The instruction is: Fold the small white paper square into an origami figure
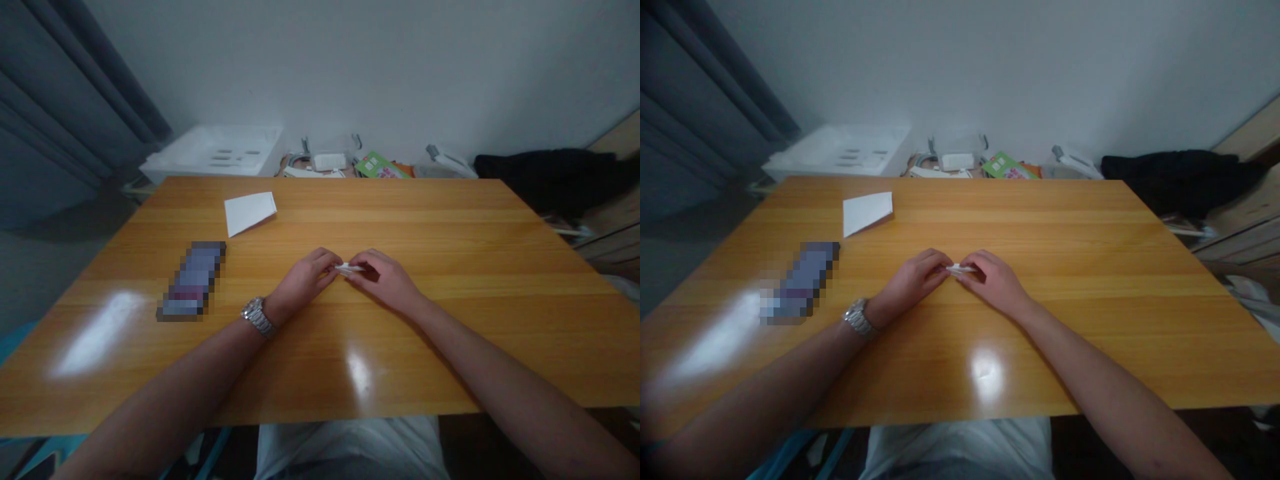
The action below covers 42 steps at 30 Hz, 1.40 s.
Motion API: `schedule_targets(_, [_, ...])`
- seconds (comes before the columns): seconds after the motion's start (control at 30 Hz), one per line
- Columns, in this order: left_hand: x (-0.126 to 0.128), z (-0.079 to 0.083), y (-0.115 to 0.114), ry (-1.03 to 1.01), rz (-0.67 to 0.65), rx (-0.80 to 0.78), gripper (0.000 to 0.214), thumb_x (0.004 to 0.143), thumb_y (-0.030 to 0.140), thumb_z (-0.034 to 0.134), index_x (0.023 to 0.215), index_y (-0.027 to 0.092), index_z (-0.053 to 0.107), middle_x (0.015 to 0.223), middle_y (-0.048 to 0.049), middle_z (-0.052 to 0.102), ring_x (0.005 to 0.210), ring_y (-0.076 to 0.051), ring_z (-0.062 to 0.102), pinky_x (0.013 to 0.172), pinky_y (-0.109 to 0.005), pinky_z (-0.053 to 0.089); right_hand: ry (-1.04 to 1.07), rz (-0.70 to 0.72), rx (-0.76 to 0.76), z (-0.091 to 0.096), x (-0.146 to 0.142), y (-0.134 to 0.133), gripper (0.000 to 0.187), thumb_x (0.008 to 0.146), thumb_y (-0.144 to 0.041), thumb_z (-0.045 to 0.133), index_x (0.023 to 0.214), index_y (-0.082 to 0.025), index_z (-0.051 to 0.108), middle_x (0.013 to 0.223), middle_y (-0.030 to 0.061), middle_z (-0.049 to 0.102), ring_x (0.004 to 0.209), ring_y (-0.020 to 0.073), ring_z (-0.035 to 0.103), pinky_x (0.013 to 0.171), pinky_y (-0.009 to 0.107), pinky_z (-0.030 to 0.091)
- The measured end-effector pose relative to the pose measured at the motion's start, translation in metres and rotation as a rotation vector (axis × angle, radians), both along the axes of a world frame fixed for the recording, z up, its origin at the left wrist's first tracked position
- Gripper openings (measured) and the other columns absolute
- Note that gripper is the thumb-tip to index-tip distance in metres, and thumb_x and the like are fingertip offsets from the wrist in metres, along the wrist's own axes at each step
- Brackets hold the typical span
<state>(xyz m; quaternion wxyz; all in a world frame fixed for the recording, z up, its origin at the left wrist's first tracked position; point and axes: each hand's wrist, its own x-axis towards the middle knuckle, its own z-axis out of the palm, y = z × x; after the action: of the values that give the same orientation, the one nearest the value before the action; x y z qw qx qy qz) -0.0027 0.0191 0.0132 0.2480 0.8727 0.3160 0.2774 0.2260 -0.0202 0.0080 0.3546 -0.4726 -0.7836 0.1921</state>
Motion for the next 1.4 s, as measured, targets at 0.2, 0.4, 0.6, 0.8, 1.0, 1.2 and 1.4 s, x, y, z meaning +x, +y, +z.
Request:
schedule_targets(0.2, [0.001,-0.001,-0.002,0.009,0.022,0.010,0.008,0.099,0.019,0.054,0.101,0.018,0.062,0.101,-0.0049,0.065,0.091,-0.016,0.062,0.083,-0.029,0.051,-0.017,0.027,0.005,0.000,0.001,0.000,0.007,0.096,-0.028,0.065,0.100,-0.023,0.068,0.097,0.0058,0.070,0.092,0.0221,0.065,0.081,0.035,0.050])
schedule_targets(0.4, [0.002,-0.002,-0.001,0.006,0.036,0.030,0.009,0.100,0.022,0.054,0.099,0.018,0.061,0.098,-0.0050,0.066,0.092,-0.017,0.063,0.085,-0.031,0.051,-0.025,0.037,0.029,0.003,0.001,0.001,0.011,0.099,-0.024,0.058,0.098,-0.023,0.069,0.098,0.0067,0.071,0.093,0.0226,0.066,0.083,0.037,0.051])
schedule_targets(0.6, [0.003,-0.003,-0.001,0.007,0.045,0.040,0.008,0.099,0.019,0.054,0.096,0.018,0.061,0.097,-0.0046,0.064,0.091,-0.017,0.062,0.083,-0.030,0.051,-0.057,0.020,0.033,-0.001,0.001,0.005,0.012,0.099,-0.024,0.057,0.098,-0.023,0.070,0.098,0.0062,0.074,0.091,0.0227,0.068,0.081,0.036,0.052])
schedule_targets(0.8, [0.003,-0.002,0.001,0.059,0.040,0.052,0.009,0.099,0.020,0.055,0.097,0.018,0.064,0.103,-0.0055,0.064,0.093,-0.017,0.063,0.085,-0.030,0.052,-0.155,0.025,0.084,-0.006,0.003,0.008,0.013,0.098,-0.021,0.059,0.102,-0.023,0.071,0.104,0.0074,0.076,0.097,0.0246,0.069,0.085,0.039,0.053])
schedule_targets(1.0, [0.001,0.002,0.002,0.188,0.008,0.198,0.016,0.101,0.025,0.054,0.102,0.019,0.068,0.110,-0.0073,0.068,0.099,-0.020,0.063,0.089,-0.034,0.051,-0.251,0.034,0.150,-0.007,0.005,0.010,0.013,0.098,-0.020,0.059,0.101,-0.023,0.072,0.107,0.0080,0.076,0.097,0.0250,0.068,0.084,0.039,0.053])
schedule_targets(1.2, [-0.001,0.009,-0.003,0.291,-0.111,0.362,0.024,0.105,0.029,0.049,0.107,0.018,0.070,0.120,-0.0085,0.071,0.109,-0.024,0.064,0.096,-0.040,0.048,-0.300,0.095,0.185,-0.006,0.010,0.010,0.015,0.098,-0.019,0.060,0.102,-0.022,0.074,0.114,0.0090,0.076,0.102,0.0253,0.069,0.088,0.041,0.056])
schedule_targets(1.4, [-0.001,0.010,-0.012,0.351,-0.134,0.380,0.027,0.105,0.029,0.048,0.120,0.015,0.066,0.119,-0.0125,0.071,0.108,-0.024,0.066,0.098,-0.041,0.049,-0.352,0.174,0.187,-0.003,0.019,0.009,0.022,0.099,-0.024,0.059,0.116,-0.023,0.074,0.129,0.0119,0.071,0.115,0.0278,0.068,0.099,0.049,0.055])
